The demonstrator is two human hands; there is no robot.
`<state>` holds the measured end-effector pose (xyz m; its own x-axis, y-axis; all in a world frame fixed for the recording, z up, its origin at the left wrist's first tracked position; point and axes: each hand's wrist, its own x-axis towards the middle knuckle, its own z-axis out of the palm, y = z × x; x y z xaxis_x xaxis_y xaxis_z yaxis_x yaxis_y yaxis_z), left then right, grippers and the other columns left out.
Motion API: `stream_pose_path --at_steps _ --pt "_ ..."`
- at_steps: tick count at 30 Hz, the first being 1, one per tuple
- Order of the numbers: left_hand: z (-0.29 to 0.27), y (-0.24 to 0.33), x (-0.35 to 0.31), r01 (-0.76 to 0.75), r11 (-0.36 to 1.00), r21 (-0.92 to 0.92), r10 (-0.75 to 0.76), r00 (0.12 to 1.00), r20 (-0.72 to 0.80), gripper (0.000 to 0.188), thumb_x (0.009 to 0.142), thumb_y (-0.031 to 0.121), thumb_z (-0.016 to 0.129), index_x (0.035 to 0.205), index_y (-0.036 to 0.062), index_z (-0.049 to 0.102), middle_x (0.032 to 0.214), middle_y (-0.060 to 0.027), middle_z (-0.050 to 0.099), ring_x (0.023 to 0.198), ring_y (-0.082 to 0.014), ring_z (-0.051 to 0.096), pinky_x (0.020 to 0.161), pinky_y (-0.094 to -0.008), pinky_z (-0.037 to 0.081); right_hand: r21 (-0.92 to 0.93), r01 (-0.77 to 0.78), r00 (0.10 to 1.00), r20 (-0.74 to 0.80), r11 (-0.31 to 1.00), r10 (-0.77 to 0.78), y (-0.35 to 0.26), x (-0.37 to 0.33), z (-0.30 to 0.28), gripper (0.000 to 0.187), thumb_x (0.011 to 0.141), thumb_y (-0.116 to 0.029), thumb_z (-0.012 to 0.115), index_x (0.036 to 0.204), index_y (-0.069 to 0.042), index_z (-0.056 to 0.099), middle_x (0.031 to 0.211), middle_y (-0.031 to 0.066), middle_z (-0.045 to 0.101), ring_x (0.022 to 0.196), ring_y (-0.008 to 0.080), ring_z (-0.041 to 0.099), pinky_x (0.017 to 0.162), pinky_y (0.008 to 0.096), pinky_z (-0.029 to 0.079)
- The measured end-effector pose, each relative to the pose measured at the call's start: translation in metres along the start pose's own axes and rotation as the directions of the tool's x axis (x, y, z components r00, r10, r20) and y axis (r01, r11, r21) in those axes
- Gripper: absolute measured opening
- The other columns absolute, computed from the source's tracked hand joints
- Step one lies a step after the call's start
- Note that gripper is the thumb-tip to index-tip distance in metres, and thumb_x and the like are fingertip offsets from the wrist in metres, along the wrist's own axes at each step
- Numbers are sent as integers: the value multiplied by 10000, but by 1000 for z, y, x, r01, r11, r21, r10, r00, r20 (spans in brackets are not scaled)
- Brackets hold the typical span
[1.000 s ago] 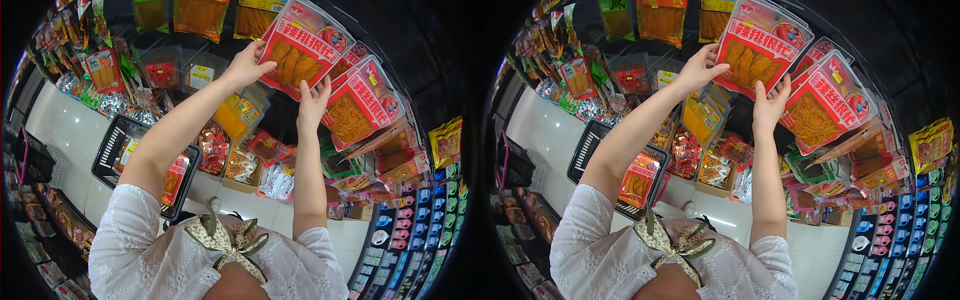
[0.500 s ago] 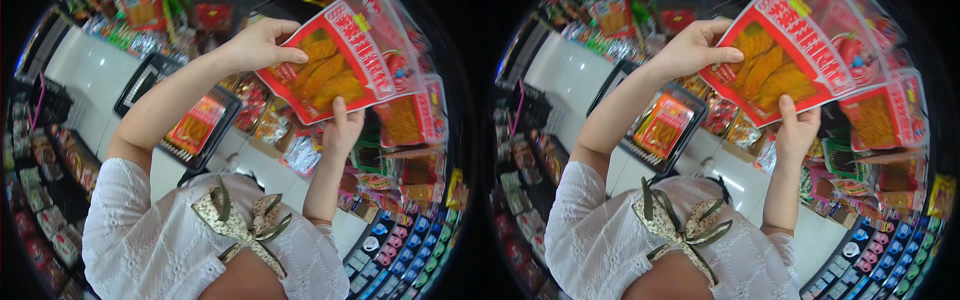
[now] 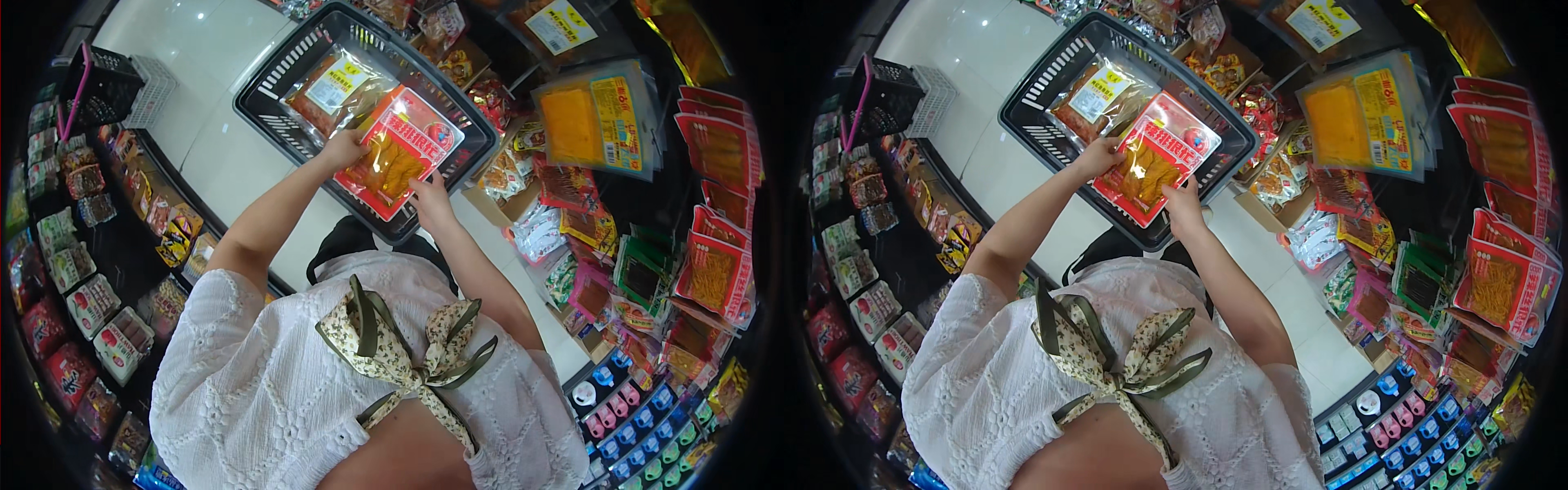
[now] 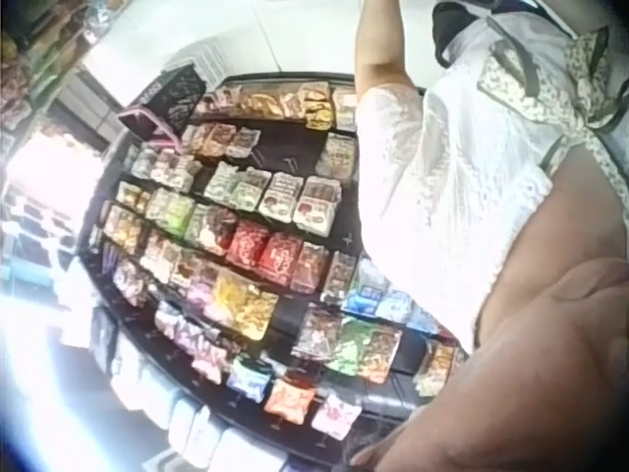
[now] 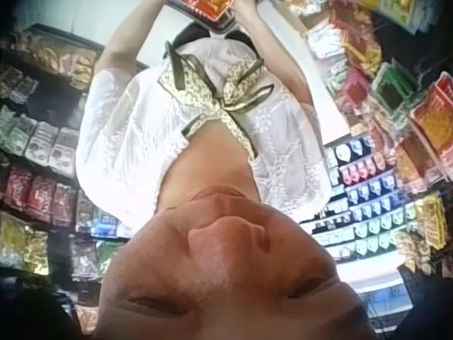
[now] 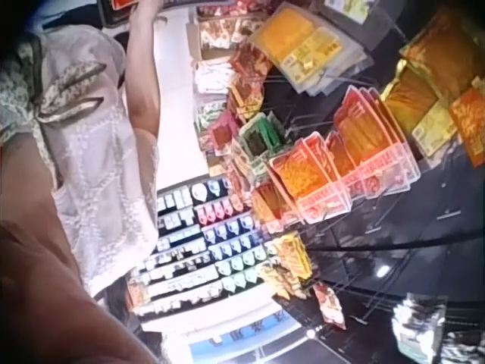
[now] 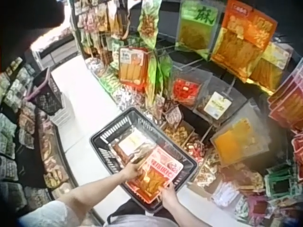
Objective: The recorder is selecting various packaged snacks from supermarket shelves and placing them into a handheld shopping basket.
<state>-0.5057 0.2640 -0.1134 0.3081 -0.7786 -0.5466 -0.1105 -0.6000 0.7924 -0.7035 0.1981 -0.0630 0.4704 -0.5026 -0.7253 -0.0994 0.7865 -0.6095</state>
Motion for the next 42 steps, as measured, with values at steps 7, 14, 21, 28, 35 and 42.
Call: stream_pose_path --at_steps 7,14,21,28,35,42 --pt "16 9 6 10 667 745 -130 986 103 861 636 330 691 1286 -18 247 1067 -239 528 970 -345 534 826 -397 435 -12 -229 972 -67 973 227 7 14 -10 687 780 -121 559 1337 -74 159 1264 156 352 1165 306 333 980 443 228" --pt "4 119 18 -261 674 691 324 945 42 720 699 328 655 1281 68 318 1218 -201 430 1115 -345 423 933 -383 352 186 364 931 -62 913 -359 -111 -41 -64 601 809 -72 554 1308 -19 223 1211 170 413 1079 237 452 932 351 346" --pt "66 337 0 -881 408 241 902 429 42 528 755 151 622 1220 30 404 1177 -160 482 1084 -258 479 883 -353 395 -180 950 192 -304 254 -933 -278 -148 -145 566 827 -11 499 1319 -11 219 1319 202 297 1215 257 325 996 338 260" --pt "160 480 27 -934 349 78 937 347 -40 689 758 244 648 1289 18 273 1284 -180 375 1200 -269 360 973 -364 317 -367 922 32 -248 124 -968 -358 -154 -202 725 774 -65 599 1333 -4 141 1337 223 243 1242 283 261 995 354 235" --pt "178 490 15 -786 584 -201 806 533 256 356 786 128 612 1090 -16 497 963 -70 601 857 -107 569 767 -255 457 -300 937 144 -145 182 -979 -367 -175 -192 293 822 -46 547 1107 3 498 1038 65 569 931 127 538 805 262 413" --pt "139 462 -46 -770 536 -345 843 474 254 303 801 104 596 1069 -14 520 956 -50 601 835 -84 568 753 -245 465 -89 975 195 -97 203 -976 -329 -199 -160 263 862 -52 479 1121 -9 477 1094 90 540 1000 176 527 836 307 444"
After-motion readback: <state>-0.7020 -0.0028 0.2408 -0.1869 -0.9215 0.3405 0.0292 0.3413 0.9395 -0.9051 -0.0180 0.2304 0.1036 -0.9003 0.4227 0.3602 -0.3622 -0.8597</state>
